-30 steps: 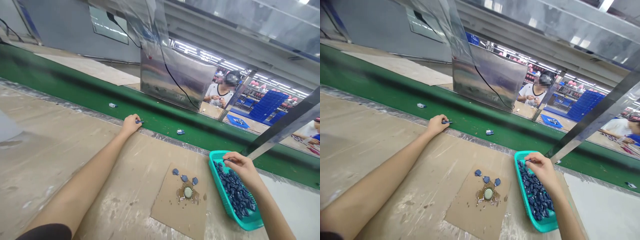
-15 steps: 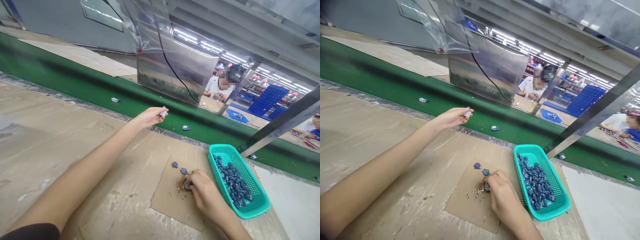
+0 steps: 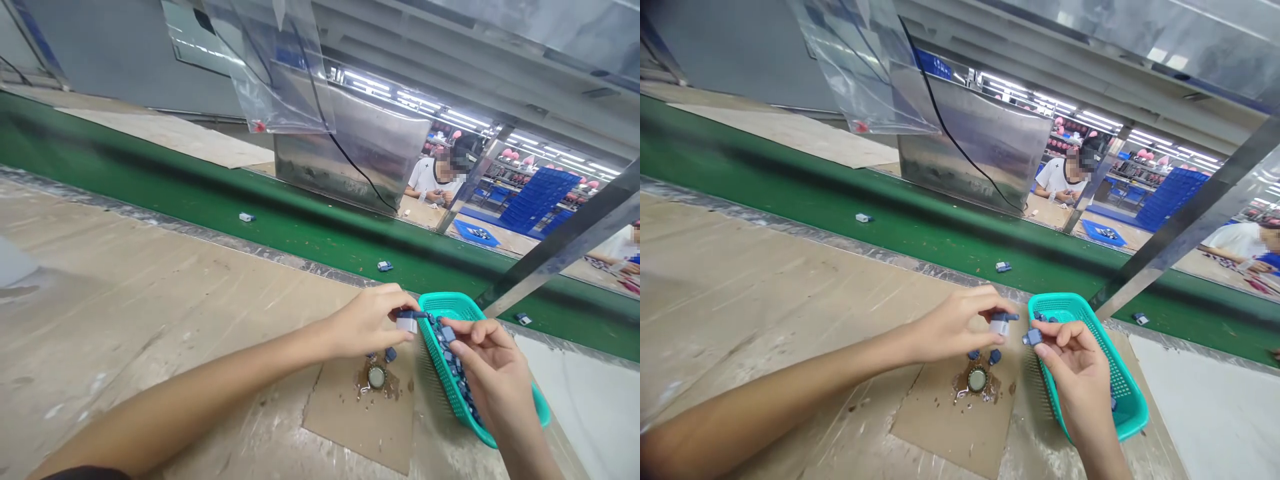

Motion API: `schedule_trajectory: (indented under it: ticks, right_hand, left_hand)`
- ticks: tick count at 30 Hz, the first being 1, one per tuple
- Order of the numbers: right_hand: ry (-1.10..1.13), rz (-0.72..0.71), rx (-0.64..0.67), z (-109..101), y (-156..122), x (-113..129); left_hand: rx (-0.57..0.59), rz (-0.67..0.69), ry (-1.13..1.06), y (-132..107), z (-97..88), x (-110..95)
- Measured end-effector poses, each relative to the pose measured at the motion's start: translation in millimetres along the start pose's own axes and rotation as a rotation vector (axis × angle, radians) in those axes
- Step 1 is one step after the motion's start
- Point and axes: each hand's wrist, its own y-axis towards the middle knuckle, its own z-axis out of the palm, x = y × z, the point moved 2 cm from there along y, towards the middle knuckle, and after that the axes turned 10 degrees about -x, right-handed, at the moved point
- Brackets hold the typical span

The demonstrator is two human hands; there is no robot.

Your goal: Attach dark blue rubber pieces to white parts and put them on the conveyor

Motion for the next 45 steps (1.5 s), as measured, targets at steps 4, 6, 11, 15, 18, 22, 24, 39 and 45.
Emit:
schedule_trajectory:
  ticks: [4,6,11,15,18,22,24,39,45]
  right_hand:
    - [0.049,0.076,-0.006,3.7,0.3,-3.0]
    - [0.057,0.089,0.028,6.7,-1.7,-4.4]
    - [-0.001,0.015,0.039,11.8,-9.7,-2.7]
    - [-0.044,-0.037,0.011,11.4,-15.8,-0.3]
    - [0.026,0.009,0.048,10.1,-14.7,0.4]
    - [0.092,0.140,0.215,14.5,-11.3,2.5]
    - [0.096,0.272,0.371,18.2,-14.4,2.2]
    - [-0.894,-0.165,0.359,-19.0,16.9,-14.1]
    - [-1.489,-0.152,0.535,-68.4,41.5,-49.1]
  left_hand:
    - [-0.030,0.001,0.001,-4.5,6.7,-6.6]
    - [-0.041,0.010,0.021,-5.7,7.4,-8.1]
    - [-0.053,0.057,0.048,-9.6,8.5,-10.2]
    - [-0.082,0.087,0.093,-15.5,9.3,-17.1]
    - [-0.092,0.119,0.143,-19.0,9.2,-23.7]
    - [-0.144,0.268,0.176,-20.1,8.6,-28.4]
    - [-0.177,0.362,0.187,-21.0,8.6,-30.5]
    - [0.027,0.016,0.479,11.3,-1.1,51.8]
    - [-0.055,-0.315,0.765,6.0,-38.2,158.9]
